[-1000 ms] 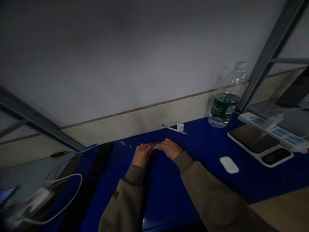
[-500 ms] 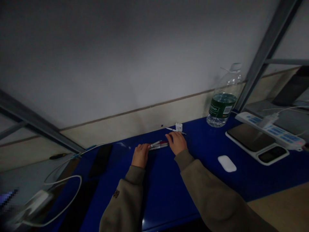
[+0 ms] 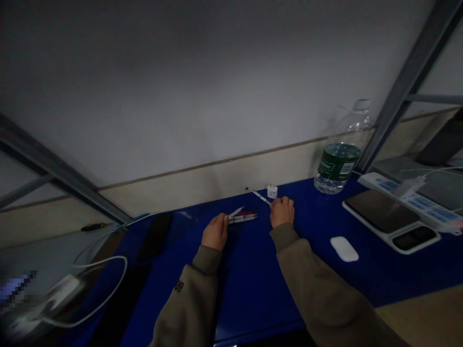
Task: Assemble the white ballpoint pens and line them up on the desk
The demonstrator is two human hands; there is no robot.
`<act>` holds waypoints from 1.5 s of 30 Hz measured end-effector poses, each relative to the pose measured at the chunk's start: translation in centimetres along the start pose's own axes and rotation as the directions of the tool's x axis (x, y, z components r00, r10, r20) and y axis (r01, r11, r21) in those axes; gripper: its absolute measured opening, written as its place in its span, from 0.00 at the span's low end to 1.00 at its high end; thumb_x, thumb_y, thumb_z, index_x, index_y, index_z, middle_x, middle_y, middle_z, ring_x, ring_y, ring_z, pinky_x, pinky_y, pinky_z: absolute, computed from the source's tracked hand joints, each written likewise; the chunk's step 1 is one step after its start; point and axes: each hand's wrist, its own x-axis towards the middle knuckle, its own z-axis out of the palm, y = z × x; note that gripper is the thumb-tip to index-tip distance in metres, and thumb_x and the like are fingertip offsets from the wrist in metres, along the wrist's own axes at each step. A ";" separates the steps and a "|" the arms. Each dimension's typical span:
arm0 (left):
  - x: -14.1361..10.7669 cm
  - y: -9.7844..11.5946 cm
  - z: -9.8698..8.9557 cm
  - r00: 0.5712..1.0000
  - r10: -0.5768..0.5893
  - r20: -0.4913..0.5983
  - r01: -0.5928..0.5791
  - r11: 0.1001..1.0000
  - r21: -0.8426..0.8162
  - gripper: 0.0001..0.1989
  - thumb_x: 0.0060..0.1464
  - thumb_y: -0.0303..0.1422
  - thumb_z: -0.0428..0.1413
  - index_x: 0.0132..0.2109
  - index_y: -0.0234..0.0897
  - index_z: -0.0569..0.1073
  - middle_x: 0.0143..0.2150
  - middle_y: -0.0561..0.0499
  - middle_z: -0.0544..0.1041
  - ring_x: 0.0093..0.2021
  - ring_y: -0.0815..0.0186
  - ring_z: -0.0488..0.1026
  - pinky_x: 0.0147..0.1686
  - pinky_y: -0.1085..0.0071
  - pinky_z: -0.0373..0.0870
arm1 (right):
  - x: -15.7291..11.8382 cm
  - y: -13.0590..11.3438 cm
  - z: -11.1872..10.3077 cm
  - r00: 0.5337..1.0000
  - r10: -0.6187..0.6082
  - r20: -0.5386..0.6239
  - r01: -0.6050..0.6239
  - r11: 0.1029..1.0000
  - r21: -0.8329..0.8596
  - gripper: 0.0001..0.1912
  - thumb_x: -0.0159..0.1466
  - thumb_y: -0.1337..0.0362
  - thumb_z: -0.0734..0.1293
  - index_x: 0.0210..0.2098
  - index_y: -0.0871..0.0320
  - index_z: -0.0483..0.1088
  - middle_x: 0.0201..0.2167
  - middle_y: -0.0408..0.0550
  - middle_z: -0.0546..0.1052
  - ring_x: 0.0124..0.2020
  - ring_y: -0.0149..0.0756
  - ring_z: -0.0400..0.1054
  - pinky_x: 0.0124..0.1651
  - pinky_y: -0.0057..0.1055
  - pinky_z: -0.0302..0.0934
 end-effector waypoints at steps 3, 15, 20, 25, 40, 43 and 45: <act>-0.1 0.4 -0.7 0.998 -0.068 0.001 0.068 0.998 -0.010 0.18 0.63 0.43 0.37 0.40 0.39 0.66 0.32 0.50 0.74 0.33 0.66 0.71 0.29 0.75 0.60 | 0.4 -0.4 0.3 0.993 -0.119 0.014 0.114 0.976 0.187 0.08 0.61 0.64 0.60 0.34 0.62 0.69 0.36 0.57 0.71 0.41 0.44 0.61 0.44 0.39 0.54; -0.5 -0.5 -0.1 0.998 0.070 -0.007 -0.070 0.997 0.038 0.15 0.60 0.41 0.47 0.52 0.49 0.70 0.43 0.51 0.76 0.42 0.66 0.71 0.34 0.75 0.63 | -2.2 -6.1 -0.9 0.876 -0.400 0.270 -0.097 0.402 0.910 0.12 0.62 0.56 0.60 0.40 0.57 0.64 0.29 0.47 0.74 0.30 0.34 0.69 0.30 0.31 0.64; 0.0 -1.0 -0.8 1.000 -0.003 0.026 -0.001 0.989 0.150 0.13 0.59 0.37 0.47 0.48 0.45 0.71 0.42 0.50 0.73 0.39 0.66 0.71 0.28 0.75 0.63 | -2.5 -6.2 -0.8 0.904 -0.344 0.253 -0.080 0.445 0.892 0.14 0.63 0.55 0.58 0.42 0.58 0.65 0.30 0.48 0.75 0.28 0.34 0.69 0.29 0.30 0.63; 0.3 -3.8 -1.6 0.941 -0.338 -0.025 0.332 0.905 0.265 0.14 0.60 0.39 0.44 0.43 0.39 0.72 0.41 0.46 0.73 0.34 0.61 0.73 0.28 0.70 0.65 | -2.2 -5.3 -1.0 0.943 -0.316 0.105 0.167 0.721 0.672 0.12 0.64 0.59 0.58 0.39 0.57 0.70 0.28 0.47 0.75 0.32 0.36 0.68 0.37 0.33 0.61; 0.3 -2.5 -1.8 0.966 -0.252 -0.053 0.257 0.929 0.266 0.21 0.61 0.46 0.39 0.47 0.41 0.70 0.38 0.46 0.74 0.34 0.64 0.71 0.29 0.73 0.63 | -2.6 -6.0 -2.0 0.900 -0.435 -0.011 0.368 0.747 0.554 0.18 0.63 0.59 0.60 0.52 0.54 0.65 0.45 0.52 0.70 0.46 0.41 0.64 0.48 0.39 0.59; 0.2 -0.8 -1.0 0.999 -0.003 0.053 -0.009 0.973 0.230 0.17 0.61 0.43 0.42 0.49 0.46 0.70 0.38 0.48 0.73 0.38 0.64 0.69 0.30 0.75 0.62 | -2.7 -6.2 -2.4 0.838 -0.545 0.011 0.471 0.734 0.490 0.26 0.62 0.58 0.62 0.59 0.52 0.57 0.54 0.54 0.64 0.53 0.45 0.59 0.53 0.43 0.55; 0.2 -0.3 -0.6 0.993 0.097 0.070 -0.108 0.976 0.187 0.16 0.61 0.42 0.43 0.51 0.47 0.69 0.39 0.49 0.74 0.40 0.64 0.68 0.32 0.74 0.62 | -2.7 -6.1 -2.2 0.775 -0.623 0.106 0.505 0.712 0.489 0.21 0.64 0.60 0.59 0.57 0.52 0.61 0.50 0.53 0.69 0.50 0.43 0.62 0.51 0.43 0.57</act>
